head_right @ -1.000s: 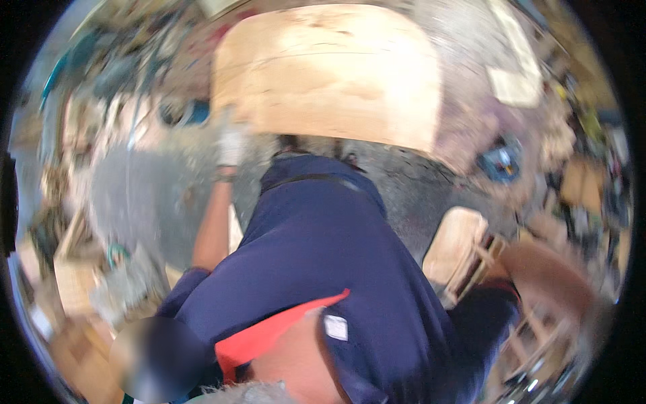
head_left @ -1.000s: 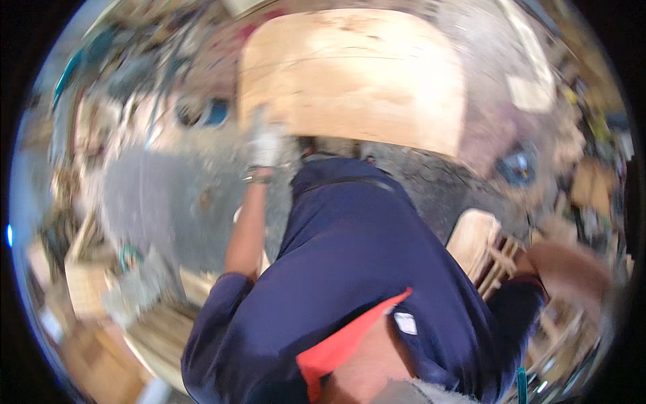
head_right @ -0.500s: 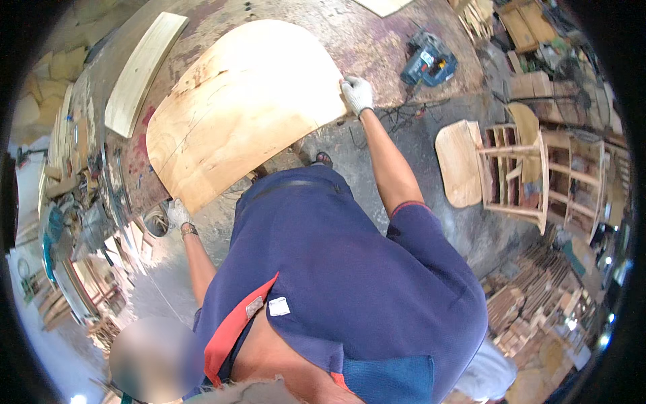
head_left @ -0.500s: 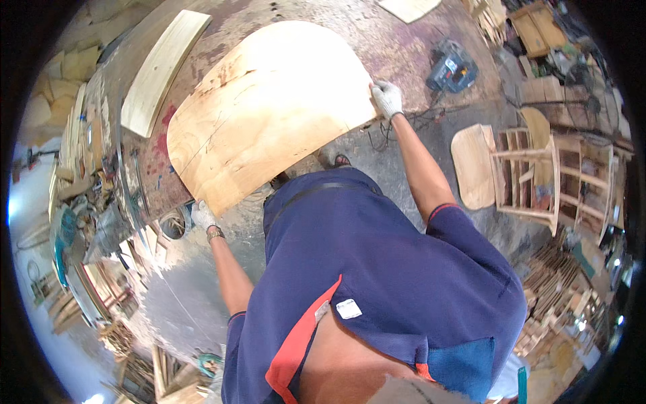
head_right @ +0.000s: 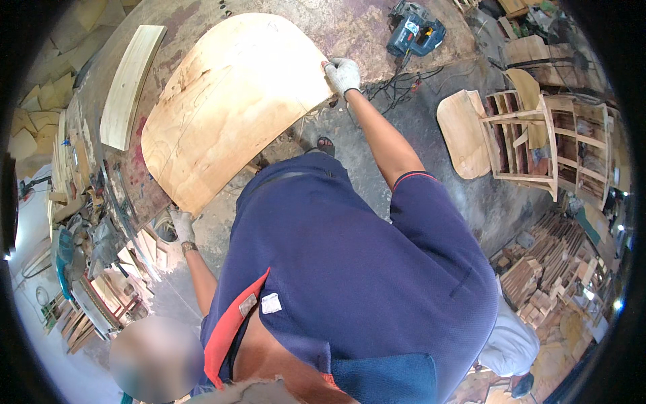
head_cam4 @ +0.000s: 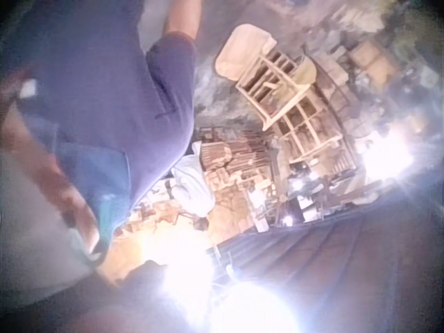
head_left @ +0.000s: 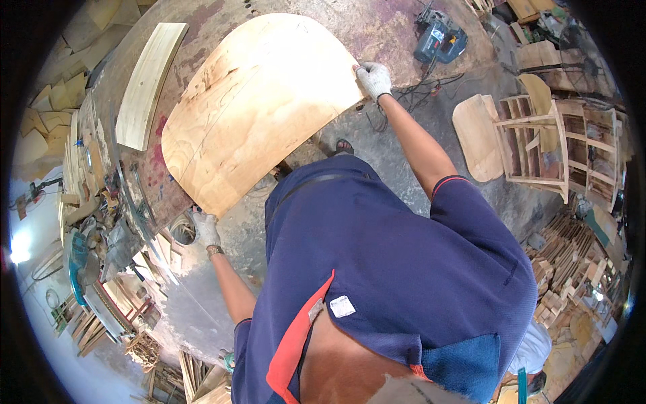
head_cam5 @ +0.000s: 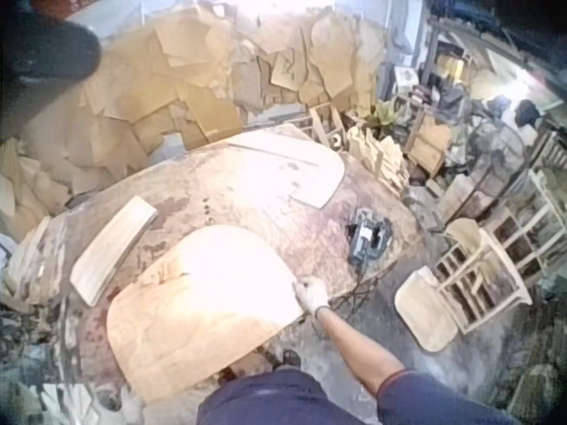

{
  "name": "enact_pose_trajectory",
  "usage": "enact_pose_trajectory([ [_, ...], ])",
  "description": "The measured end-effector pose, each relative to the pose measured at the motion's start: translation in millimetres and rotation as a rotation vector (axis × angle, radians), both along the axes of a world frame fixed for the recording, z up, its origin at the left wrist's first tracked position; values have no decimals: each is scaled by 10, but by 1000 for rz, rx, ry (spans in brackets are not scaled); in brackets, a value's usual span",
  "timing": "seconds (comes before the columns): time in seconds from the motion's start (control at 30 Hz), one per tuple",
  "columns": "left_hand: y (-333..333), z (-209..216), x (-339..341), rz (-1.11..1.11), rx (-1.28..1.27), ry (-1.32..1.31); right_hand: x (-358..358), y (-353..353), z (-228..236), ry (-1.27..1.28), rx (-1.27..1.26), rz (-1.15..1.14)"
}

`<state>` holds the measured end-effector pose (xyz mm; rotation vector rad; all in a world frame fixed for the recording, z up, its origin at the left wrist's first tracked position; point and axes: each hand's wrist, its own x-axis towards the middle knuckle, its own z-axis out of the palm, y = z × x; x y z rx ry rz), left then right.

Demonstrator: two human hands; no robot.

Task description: The person aligns a small rectangular wood piece on a larger curved wood panel, measures and marks it with a ruler and pen, then uses a nail gun and hammer to attach the piece. The person flips the panel and continues marking and cutting with a jigsaw.

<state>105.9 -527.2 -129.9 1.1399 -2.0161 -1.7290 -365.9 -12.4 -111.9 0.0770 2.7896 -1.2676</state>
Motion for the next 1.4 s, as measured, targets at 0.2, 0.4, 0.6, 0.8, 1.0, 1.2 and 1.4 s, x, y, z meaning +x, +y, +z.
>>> enact_pose_trajectory([
  [0.2,361,424,-60,-326,-357,-261,-37,99,45,-193,-13,48],
  [0.4,308,510,-166,-326,-442,-436,-112,61,-85,-227,-31,-10],
  [0.6,281,438,-88,-370,-564,-377,-68,-66,-95,-123,-6,-40],
  [0.8,279,144,-5,-141,-375,-258,-70,-24,0,-74,154,74],
  [1.0,495,358,-20,-158,-578,-362,-49,16,-77,-56,76,46],
  [1.2,558,435,-57,-156,-539,-344,2,68,-78,-27,31,45],
  [1.4,521,434,-19,-173,-533,-374,162,146,-72,12,-2,37],
])
